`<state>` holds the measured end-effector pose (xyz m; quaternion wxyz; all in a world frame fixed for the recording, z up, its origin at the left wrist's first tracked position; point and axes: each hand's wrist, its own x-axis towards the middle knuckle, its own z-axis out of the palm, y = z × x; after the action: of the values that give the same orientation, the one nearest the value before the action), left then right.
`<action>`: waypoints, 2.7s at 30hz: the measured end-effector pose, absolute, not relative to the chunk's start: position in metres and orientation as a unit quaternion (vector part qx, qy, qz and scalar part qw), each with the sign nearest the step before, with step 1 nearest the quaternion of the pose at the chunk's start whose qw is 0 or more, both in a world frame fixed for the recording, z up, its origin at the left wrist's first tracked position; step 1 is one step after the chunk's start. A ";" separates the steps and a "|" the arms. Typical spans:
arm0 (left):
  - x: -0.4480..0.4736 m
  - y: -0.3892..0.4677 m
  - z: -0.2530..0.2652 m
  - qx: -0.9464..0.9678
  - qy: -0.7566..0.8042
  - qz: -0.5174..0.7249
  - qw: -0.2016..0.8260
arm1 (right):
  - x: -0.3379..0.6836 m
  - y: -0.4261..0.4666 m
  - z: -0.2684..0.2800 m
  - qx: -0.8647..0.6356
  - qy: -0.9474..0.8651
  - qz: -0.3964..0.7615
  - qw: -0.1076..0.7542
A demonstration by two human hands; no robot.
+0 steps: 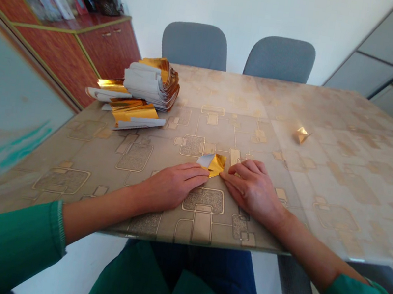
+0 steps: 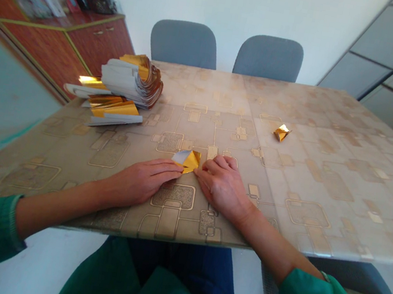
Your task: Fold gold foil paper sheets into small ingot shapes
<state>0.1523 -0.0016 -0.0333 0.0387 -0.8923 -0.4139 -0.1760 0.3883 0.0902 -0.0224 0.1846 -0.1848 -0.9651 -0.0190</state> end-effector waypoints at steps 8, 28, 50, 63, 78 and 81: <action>0.156 0.000 -0.034 -0.895 -0.420 -0.148 0.034 | 0.379 0.083 -0.023 -0.182 -0.966 -0.057 0.174; 0.159 0.002 -0.027 -0.891 -0.422 -0.164 0.018 | 0.388 0.099 -0.031 -0.235 -0.939 0.080 0.238; 0.160 0.000 -0.028 -0.894 -0.408 -0.180 0.045 | 0.381 0.097 -0.024 -0.242 -0.956 0.035 0.162; 0.157 -0.001 -0.026 -0.881 -0.424 -0.203 0.058 | 0.378 0.106 -0.029 -0.170 -0.958 0.096 0.212; 0.160 -0.002 -0.023 -0.887 -0.424 -0.177 0.047 | 0.362 0.095 -0.030 -0.223 -0.950 0.080 0.203; 0.159 -0.004 -0.021 -0.889 -0.421 -0.165 0.068 | 0.365 0.094 -0.028 -0.207 -0.956 0.076 0.194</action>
<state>0.1594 -0.0035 -0.0211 0.0677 -0.8894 -0.4209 -0.1649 0.3648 0.0942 -0.0278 0.1939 -0.2065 -0.9560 0.0763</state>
